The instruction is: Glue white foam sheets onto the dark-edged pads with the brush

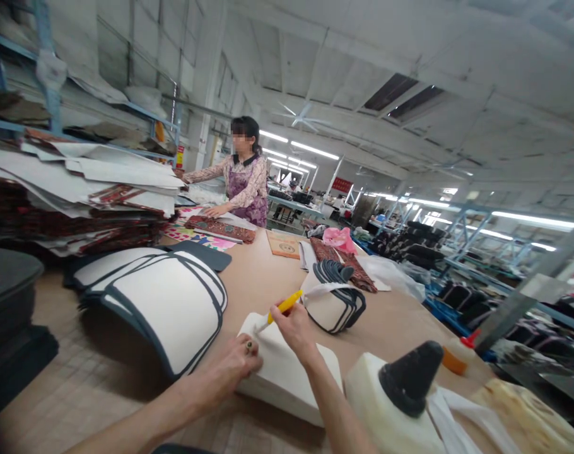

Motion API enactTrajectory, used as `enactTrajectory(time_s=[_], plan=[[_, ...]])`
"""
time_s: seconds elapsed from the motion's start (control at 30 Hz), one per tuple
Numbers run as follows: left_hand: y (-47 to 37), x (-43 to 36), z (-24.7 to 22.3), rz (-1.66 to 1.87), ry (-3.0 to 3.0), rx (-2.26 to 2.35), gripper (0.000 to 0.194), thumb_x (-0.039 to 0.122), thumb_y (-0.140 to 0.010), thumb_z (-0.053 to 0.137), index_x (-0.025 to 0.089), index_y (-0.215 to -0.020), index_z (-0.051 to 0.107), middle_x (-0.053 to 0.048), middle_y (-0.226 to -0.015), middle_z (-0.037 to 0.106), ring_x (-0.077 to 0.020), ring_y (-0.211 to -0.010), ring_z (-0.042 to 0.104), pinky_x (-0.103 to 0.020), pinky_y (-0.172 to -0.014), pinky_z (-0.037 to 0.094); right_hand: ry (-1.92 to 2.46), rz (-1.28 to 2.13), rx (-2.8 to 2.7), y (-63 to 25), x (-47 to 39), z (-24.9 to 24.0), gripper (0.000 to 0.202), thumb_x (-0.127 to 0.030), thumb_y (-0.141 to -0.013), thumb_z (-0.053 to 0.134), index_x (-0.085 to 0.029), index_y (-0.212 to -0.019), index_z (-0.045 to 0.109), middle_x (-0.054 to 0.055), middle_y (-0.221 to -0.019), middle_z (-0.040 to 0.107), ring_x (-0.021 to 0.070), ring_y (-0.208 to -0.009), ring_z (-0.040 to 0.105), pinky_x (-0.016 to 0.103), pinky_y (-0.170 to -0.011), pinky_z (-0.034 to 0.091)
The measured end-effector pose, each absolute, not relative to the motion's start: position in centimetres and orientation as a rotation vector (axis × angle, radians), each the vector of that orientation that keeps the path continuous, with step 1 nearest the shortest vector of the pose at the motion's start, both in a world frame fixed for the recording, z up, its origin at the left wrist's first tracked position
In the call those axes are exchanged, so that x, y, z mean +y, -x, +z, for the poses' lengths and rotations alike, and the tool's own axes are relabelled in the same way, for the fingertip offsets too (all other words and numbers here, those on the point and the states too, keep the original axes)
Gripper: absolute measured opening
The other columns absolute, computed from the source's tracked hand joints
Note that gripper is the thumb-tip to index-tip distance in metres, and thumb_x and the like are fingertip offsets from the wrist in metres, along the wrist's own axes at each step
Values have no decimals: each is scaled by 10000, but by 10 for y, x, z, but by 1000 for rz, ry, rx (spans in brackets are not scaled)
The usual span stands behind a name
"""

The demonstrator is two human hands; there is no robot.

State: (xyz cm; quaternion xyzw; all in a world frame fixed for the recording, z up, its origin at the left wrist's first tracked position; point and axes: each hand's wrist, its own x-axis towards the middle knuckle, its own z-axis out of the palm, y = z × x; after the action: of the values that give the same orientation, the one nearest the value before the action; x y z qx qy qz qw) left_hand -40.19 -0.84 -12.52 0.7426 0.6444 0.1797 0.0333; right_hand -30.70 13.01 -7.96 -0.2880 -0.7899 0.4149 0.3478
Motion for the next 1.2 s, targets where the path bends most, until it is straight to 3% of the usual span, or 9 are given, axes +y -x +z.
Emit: enactTrajectory(time_s=[0.33, 0.5, 0.67, 0.8, 1.0, 1.2], plan=[[414, -12, -126, 682, -2225, 1823, 161, -5, -757, 464, 149, -749, 510, -51, -939, 507, -190, -889, 446, -301, -785, 376, 1169, 628, -1979, 181, 169, -61, 273, -440, -589, 595, -172, -536, 593, 1, -441, 511, 178, -449, 475, 282, -481, 312], [428, -17, -128, 798, -2205, 1756, 135, 26, -708, 470, 155, -747, 482, -10, -895, 484, -140, -838, 438, -244, -749, 371, 926, 808, -2042, 238, 144, -58, 301, -467, -681, 555, -172, -681, 616, 6, -584, 582, 176, -569, 538, 274, -548, 395], [428, -16, -125, 814, -2229, 1710, 140, 42, -723, 426, 153, -646, 464, 3, -781, 493, -123, -752, 443, -228, -683, 366, 742, 976, -2057, 298, 129, -69, 301, -476, -681, 544, -176, -664, 572, -2, -585, 557, 153, -561, 515, 262, -545, 414], [427, -11, -124, 822, -2243, 1698, 168, 37, -720, 426, 148, -597, 455, -4, -729, 491, -128, -709, 436, -239, -654, 356, 799, 971, -2087, 280, 140, -82, 291, -455, -661, 557, -168, -632, 591, -8, -559, 553, 137, -516, 495, 252, -514, 391], [434, -13, -128, 868, -2245, 1652, 182, -11, -725, 451, 151, -699, 529, -16, -844, 525, -142, -824, 475, -237, -766, 367, 1099, 744, -1999, 185, 154, -70, 290, -456, -610, 587, -179, -524, 575, -26, -417, 466, 155, -429, 448, 264, -453, 315], [437, -17, -129, 863, -2211, 1693, 197, -39, -696, 497, 151, -737, 525, -20, -849, 518, -143, -785, 478, -232, -721, 372, 942, 883, -2082, 230, 117, -68, 311, -478, -704, 528, -175, -686, 598, -5, -580, 550, 156, -557, 502, 257, -525, 377]])
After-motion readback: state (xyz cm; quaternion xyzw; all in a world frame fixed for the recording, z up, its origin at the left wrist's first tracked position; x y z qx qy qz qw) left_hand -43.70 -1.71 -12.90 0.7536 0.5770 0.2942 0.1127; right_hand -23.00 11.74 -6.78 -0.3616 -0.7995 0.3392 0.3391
